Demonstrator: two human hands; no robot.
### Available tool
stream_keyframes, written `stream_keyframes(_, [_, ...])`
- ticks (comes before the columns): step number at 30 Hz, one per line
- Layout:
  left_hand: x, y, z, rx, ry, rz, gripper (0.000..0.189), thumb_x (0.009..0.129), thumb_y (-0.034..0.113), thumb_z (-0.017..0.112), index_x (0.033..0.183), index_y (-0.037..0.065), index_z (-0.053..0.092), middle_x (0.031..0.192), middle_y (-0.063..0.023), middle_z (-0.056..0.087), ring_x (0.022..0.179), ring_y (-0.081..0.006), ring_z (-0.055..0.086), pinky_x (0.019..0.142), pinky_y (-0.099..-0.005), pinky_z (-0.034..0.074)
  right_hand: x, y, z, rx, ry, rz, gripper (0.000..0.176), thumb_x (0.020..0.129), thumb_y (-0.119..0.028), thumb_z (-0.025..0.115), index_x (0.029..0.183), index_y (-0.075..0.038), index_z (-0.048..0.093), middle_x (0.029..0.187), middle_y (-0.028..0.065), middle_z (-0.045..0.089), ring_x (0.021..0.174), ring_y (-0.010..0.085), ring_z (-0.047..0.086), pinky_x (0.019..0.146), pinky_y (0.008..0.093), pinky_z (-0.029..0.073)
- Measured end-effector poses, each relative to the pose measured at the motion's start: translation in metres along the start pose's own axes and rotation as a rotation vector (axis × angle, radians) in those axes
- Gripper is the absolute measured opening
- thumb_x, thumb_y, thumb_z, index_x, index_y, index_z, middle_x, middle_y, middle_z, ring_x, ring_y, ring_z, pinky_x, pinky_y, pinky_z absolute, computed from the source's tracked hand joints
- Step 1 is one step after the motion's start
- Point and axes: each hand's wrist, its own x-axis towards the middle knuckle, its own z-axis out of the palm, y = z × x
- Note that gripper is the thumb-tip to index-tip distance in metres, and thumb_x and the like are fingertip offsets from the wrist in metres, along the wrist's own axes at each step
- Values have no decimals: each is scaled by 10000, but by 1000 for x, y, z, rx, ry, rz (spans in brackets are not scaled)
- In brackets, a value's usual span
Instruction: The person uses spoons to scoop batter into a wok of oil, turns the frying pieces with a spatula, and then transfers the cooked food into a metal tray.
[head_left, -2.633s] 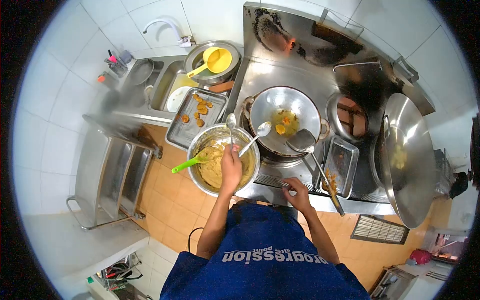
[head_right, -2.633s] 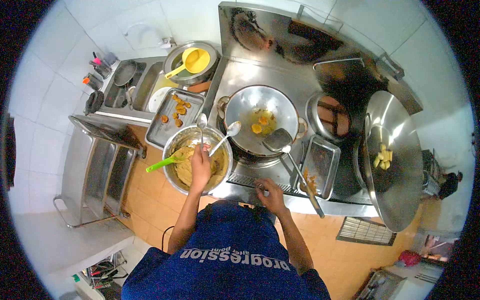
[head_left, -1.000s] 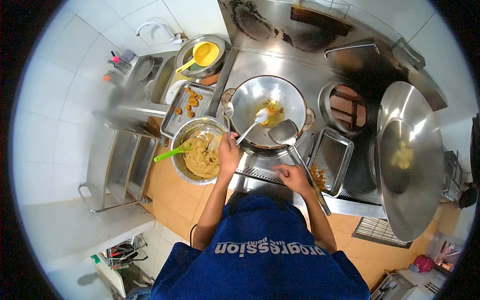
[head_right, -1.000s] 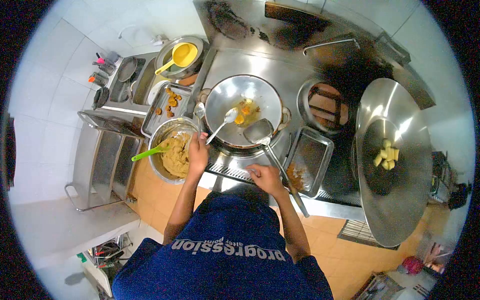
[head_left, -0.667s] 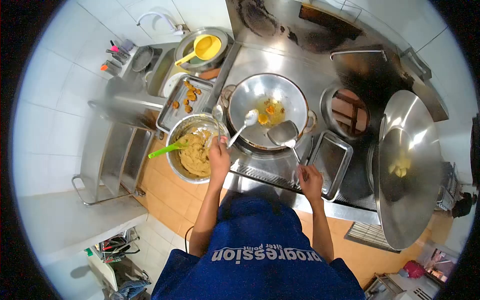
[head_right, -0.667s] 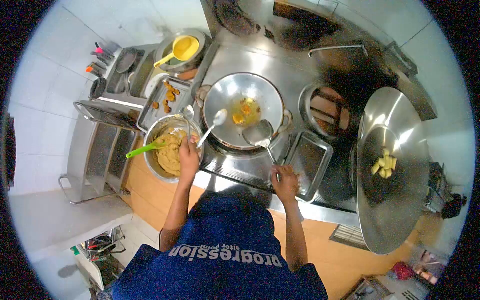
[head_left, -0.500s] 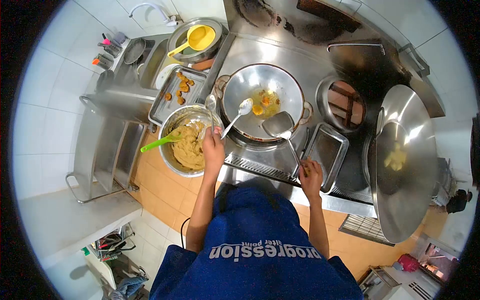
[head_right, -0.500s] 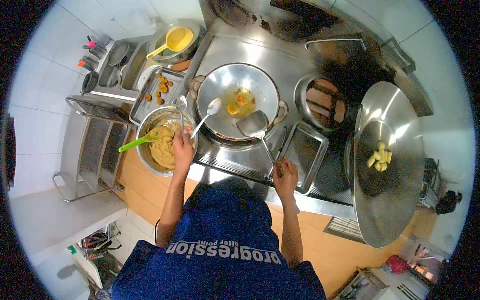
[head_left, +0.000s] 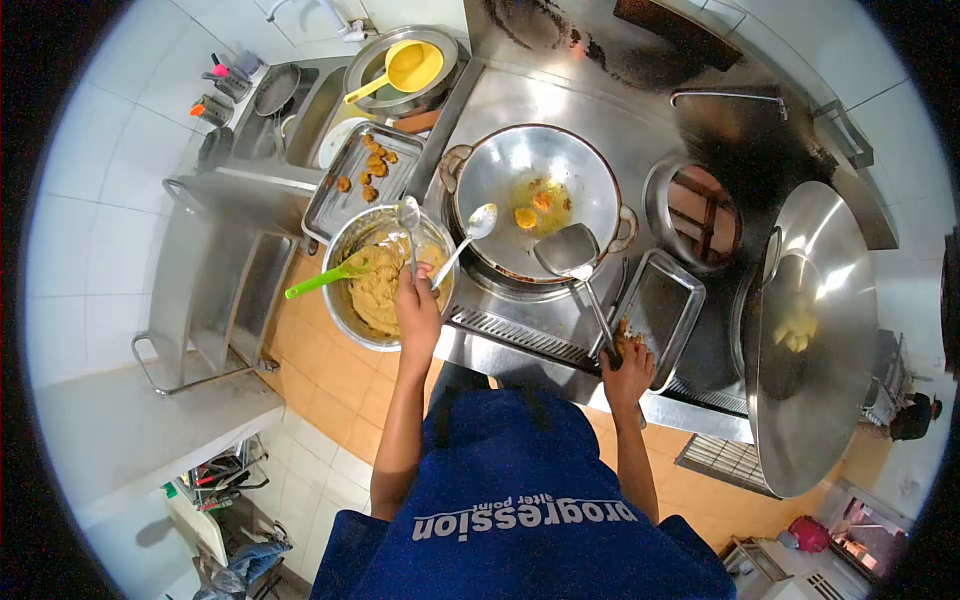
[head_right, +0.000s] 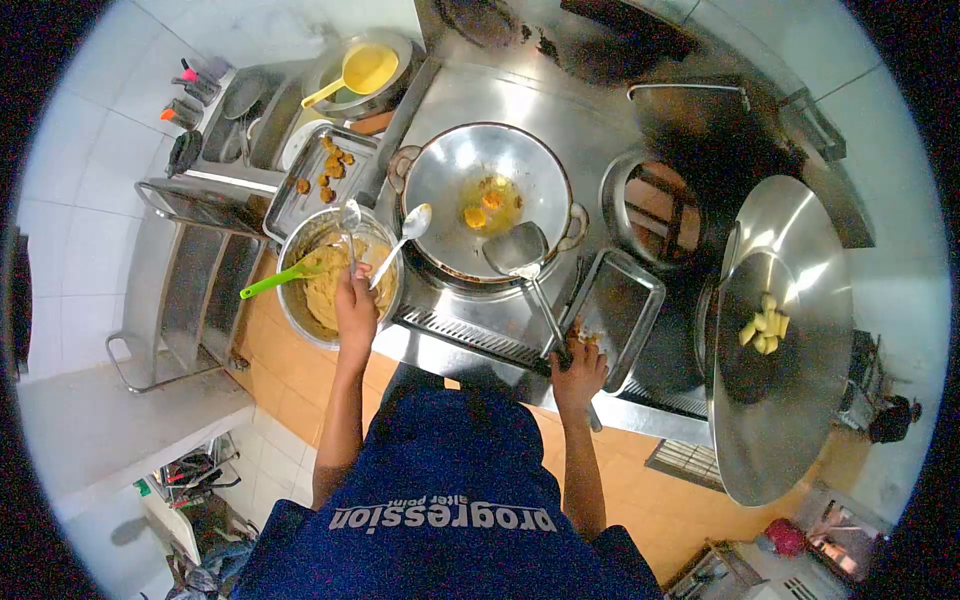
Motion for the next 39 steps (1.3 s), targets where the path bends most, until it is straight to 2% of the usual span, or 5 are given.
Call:
stream_keyframes(23, [67,-5,2,-55,-136,118,253,1037,200,416,1012,-14,548,817,-109,560,694,-176,496,652,-321,427,-27,-22,-10,116,-62,253,363,916,-318,643,1178,-68,625,989,178,668,899,382,637,736,453,490])
stream_keyframes(26, [72,2,2,-127,-131,133,224,1031,173,424,1009,-10,549,813,-107,569,709,-172,507,668,-324,430,-15,-44,-28,303,-59,286,305,950,-272,612,1032,22,619,663,158,554,610,250,530,591,382,418])
stream_keyframes(31, [82,-6,5,-121,-191,35,203,1028,156,426,1011,5,560,752,-76,549,666,-139,484,619,-300,417,-5,-51,-11,471,28,119,347,997,-320,554,962,22,600,616,-2,492,527,127,452,485,322,362])
stream_keyframes(34, [85,-9,0,-148,-175,121,195,1026,155,430,1011,16,566,744,-62,541,649,-120,471,596,-292,416,0,-90,-30,825,-279,528,337,1009,-345,519,783,-95,495,572,-66,404,446,43,347,376,248,266])
stream_keyframes(39, [87,5,-19,-190,-185,50,194,1026,163,432,1012,25,568,770,-47,543,655,-106,467,607,-295,428,0,-98,-12,737,-283,527,337,1022,-343,480,817,-77,517,586,-59,413,465,53,362,407,255,301])
